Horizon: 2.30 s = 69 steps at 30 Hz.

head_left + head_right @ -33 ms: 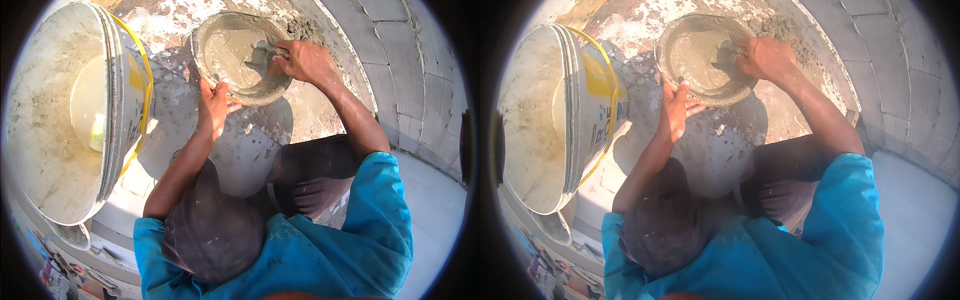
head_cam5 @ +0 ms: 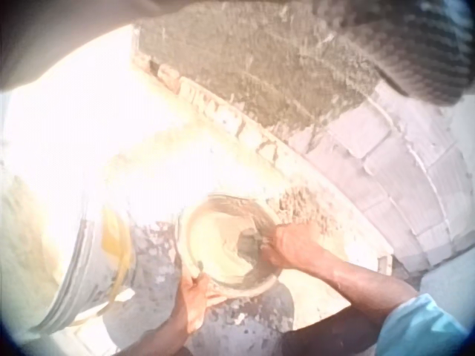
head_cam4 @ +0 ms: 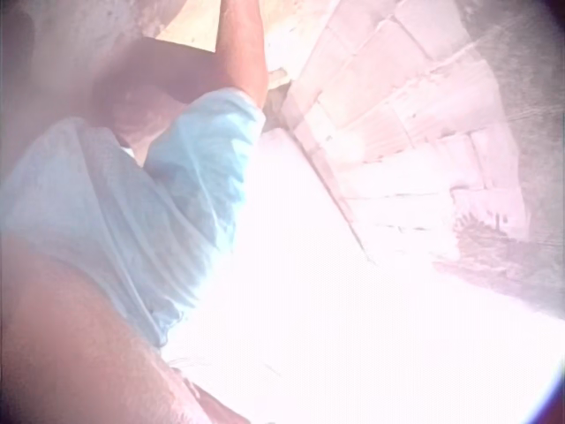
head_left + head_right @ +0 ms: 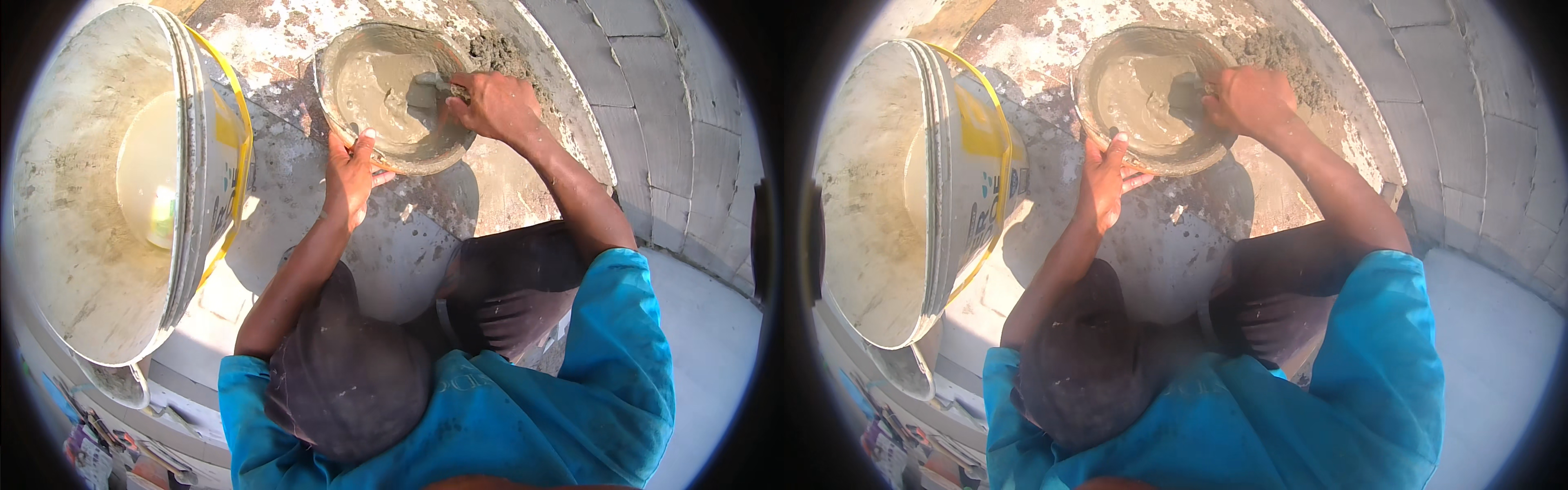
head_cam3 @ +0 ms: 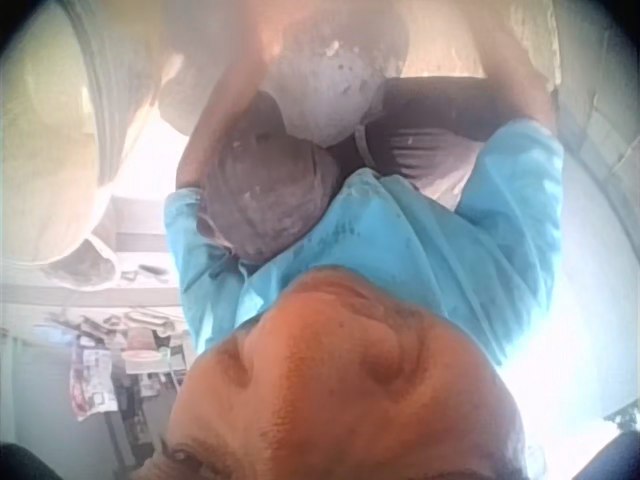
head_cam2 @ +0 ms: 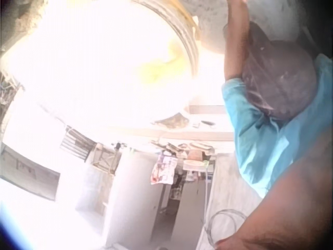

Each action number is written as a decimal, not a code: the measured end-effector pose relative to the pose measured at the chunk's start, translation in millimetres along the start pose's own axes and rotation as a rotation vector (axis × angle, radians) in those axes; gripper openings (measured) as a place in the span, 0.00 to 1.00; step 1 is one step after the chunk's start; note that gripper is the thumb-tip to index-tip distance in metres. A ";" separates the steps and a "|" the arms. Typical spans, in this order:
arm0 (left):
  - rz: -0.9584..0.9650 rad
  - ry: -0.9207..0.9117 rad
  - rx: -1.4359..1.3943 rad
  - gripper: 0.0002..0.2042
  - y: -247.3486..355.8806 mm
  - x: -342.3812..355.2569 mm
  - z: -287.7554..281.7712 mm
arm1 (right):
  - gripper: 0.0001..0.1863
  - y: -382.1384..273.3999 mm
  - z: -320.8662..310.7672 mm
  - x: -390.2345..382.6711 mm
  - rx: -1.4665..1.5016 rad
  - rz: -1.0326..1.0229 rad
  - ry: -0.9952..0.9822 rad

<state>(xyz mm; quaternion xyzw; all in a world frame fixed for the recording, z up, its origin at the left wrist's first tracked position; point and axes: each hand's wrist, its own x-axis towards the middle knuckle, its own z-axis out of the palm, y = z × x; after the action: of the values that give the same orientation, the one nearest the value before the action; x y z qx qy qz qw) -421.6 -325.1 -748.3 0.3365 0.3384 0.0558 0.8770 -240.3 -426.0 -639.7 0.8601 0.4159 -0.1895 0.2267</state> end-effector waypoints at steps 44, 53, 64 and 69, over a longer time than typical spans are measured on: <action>0.143 0.135 -0.023 0.33 -3.3 -2.3 1.1 | 0.16 39.0 -77.3 35.3 -0.579 -0.943 0.747; 0.121 0.166 -0.029 0.39 26.0 -34.2 -0.2 | 0.16 3.9 -32.6 110.4 -0.667 -0.607 0.381; 0.217 0.237 0.006 0.41 1.6 -5.8 0.7 | 0.19 75.6 21.1 138.6 -0.287 -0.359 -0.081; 0.248 0.232 0.031 0.38 4.9 -8.8 -1.5 | 0.20 54.1 12.7 64.2 -0.062 -0.357 -0.076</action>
<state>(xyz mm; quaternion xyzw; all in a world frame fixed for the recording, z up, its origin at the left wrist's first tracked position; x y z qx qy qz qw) -428.6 -323.4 -741.2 0.3803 0.3941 0.1968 0.8132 -161.4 -422.4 -670.6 0.7576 0.5586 -0.2461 0.2312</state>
